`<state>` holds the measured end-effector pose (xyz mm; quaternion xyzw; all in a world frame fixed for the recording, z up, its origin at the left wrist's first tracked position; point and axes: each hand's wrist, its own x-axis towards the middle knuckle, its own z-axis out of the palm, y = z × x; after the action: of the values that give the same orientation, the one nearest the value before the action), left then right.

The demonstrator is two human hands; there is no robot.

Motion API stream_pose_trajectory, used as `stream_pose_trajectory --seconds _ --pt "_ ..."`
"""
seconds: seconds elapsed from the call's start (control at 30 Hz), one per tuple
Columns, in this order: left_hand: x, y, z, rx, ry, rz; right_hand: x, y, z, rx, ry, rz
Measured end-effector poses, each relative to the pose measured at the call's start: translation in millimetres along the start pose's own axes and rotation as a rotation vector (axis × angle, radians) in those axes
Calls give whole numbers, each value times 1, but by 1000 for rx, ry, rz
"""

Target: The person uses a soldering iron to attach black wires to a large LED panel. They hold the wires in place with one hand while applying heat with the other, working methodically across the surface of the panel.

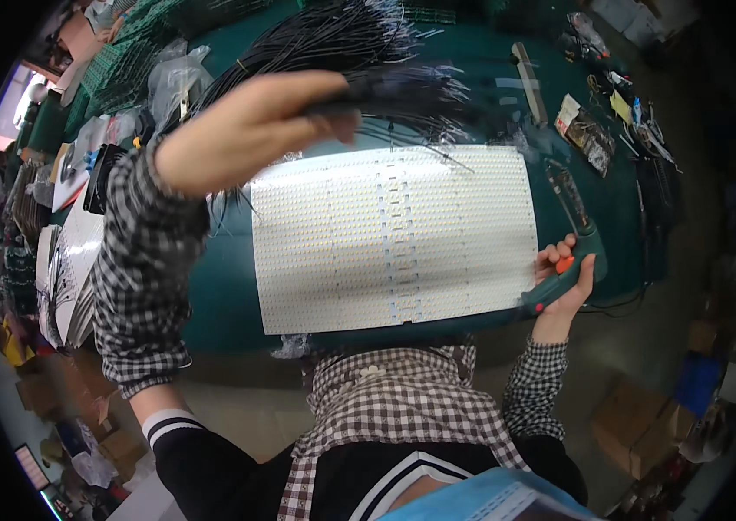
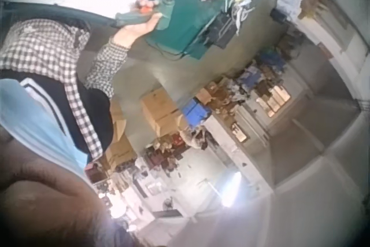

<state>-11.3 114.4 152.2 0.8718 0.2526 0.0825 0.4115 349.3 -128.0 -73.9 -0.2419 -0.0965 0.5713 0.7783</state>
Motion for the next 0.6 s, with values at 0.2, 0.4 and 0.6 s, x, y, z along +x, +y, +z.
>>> stream_pose_trajectory --seconds 0.2,0.4,0.6 --pt "-30 -6 96 -160 -418 -107 3 1 -4 2 -65 -2" --pt "-60 -14 146 368 -216 -401 -8 -6 -9 -116 -47 10" --pt "-61 -16 154 445 80 -170 -12 -10 -4 -228 -67 20"
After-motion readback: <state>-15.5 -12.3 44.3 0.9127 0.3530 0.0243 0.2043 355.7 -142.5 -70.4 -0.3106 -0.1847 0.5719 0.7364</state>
